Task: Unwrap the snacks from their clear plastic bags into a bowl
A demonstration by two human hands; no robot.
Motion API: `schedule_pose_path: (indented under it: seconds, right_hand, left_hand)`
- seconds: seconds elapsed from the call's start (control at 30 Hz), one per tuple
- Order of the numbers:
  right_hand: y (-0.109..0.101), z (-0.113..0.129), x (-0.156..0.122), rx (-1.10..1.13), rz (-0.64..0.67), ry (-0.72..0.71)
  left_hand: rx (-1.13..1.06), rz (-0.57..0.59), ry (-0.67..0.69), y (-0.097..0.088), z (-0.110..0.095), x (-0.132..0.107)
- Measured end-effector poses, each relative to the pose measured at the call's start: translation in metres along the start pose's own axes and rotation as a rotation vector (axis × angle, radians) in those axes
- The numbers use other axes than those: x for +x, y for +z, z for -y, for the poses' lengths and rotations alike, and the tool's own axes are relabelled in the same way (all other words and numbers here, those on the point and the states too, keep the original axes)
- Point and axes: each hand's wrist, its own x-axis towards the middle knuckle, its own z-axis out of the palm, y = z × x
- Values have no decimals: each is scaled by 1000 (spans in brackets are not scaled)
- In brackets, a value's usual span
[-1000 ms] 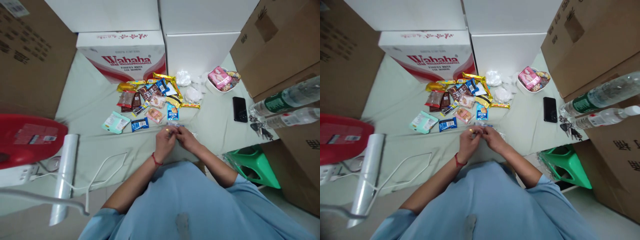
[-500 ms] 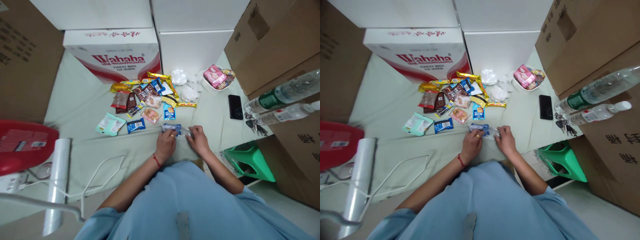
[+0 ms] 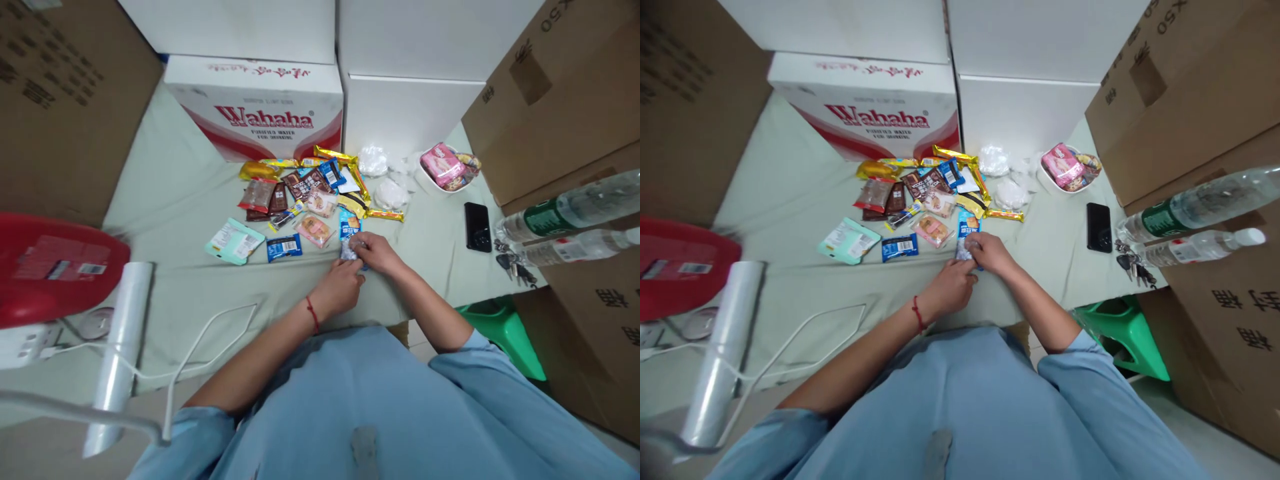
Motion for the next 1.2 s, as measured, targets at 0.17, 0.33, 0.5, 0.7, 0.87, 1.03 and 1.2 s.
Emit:
schedule_pose_path:
  seconds: [0.17, 0.33, 0.5, 0.7, 0.87, 1.03, 1.2]
  right_hand:
    - [2, -14, 3, 171, -49, 85]
    - [8, -16, -8, 372, -42, 164]
    - [6, -10, -21, 462, -70, 184]
    - [3, 3, -51, 399, -158, 104]
    - [-4, -9, -56, 237, -265, 138]
    - [-1, -33, -57, 94, -240, 139]
    - [-61, -66, -47, 208, -434, 99]
  left_hand:
    - [-301, -343, -132, -12, 15, -23]
    - [-207, -557, -629, 11, 28, 0]
    - [-146, -521, -618, 19, 7, 26]
    - [-4, -617, -332, 25, -6, 26]
    - [-23, -428, -52, 49, -13, 13]
    - [-87, -300, 48, 46, -18, 9]
    - [-116, -281, 104, 22, 0, -19]
